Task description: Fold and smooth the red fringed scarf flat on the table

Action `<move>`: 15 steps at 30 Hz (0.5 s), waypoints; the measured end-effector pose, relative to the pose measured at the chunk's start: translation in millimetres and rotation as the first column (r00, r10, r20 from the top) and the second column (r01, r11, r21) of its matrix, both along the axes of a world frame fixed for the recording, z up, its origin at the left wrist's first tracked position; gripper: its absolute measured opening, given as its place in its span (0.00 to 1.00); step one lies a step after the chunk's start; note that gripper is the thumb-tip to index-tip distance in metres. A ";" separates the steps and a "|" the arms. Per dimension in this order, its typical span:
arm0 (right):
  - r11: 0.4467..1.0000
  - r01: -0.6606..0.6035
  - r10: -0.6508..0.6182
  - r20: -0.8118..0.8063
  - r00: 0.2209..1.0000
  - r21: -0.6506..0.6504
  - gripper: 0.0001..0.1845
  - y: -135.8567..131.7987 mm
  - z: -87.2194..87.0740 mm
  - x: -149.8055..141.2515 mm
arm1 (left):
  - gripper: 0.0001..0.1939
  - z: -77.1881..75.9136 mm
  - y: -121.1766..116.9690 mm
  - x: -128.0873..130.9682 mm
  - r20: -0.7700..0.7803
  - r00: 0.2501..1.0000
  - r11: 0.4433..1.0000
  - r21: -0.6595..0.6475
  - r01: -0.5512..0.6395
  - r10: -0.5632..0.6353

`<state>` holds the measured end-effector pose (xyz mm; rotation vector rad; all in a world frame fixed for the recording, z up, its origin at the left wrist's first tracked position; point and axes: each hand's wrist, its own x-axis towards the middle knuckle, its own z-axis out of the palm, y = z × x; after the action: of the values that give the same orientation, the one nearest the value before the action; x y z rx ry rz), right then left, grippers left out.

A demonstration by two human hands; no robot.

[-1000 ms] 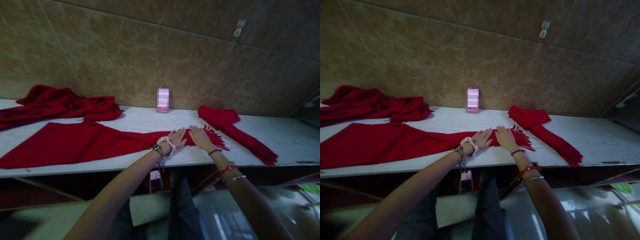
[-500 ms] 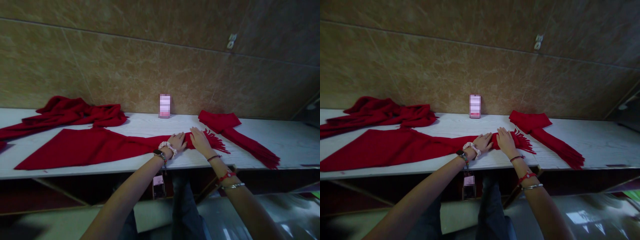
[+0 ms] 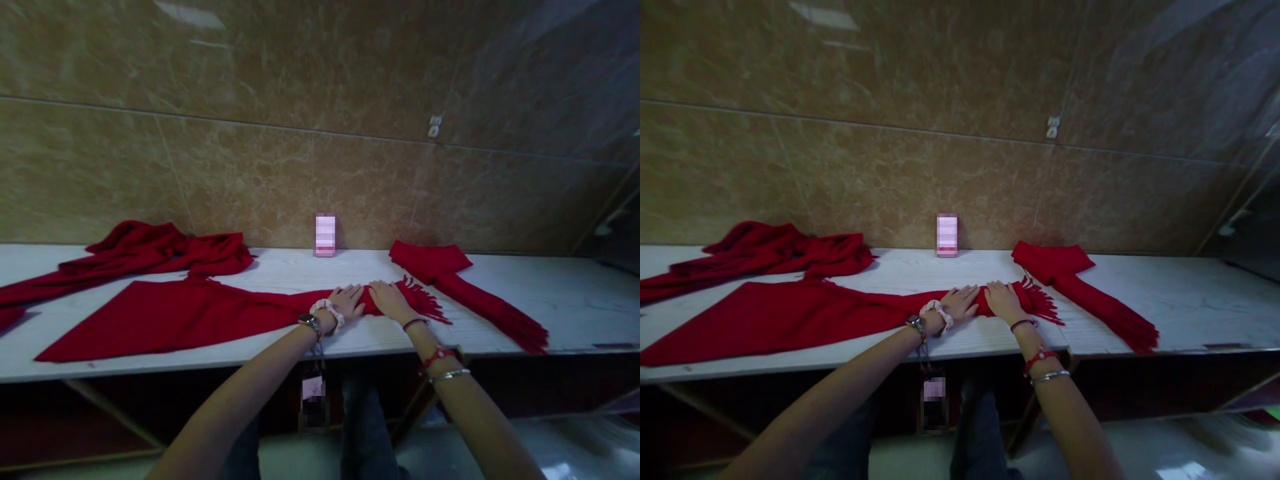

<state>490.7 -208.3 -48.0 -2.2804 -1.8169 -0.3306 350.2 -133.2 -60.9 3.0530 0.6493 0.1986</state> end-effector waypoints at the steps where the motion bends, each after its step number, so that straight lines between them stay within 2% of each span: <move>1: 1.000 -0.005 0.005 0.000 1.000 -0.020 0.22 -0.7 -2.3 0.7 | 0.27 -0.3 2.2 0.0 -0.006 1.000 1.000 -0.006 0.004 -0.004; 7: 0.998 -0.008 0.007 -0.008 1.000 -0.063 0.22 2.1 -4.1 10.4 | 0.29 -1.4 12.0 -2.7 -0.022 0.999 0.999 -0.019 0.042 -0.042; 15: 1.000 0.007 -0.007 -0.012 1.000 -0.012 0.21 4.5 -7.7 9.9 | 0.27 0.3 9.9 -3.6 -0.012 0.999 0.999 0.009 0.046 -0.046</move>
<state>500.6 -203.8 -55.7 -2.2919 -1.8109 -0.3078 346.6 -123.3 -60.7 3.0765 0.5799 0.1839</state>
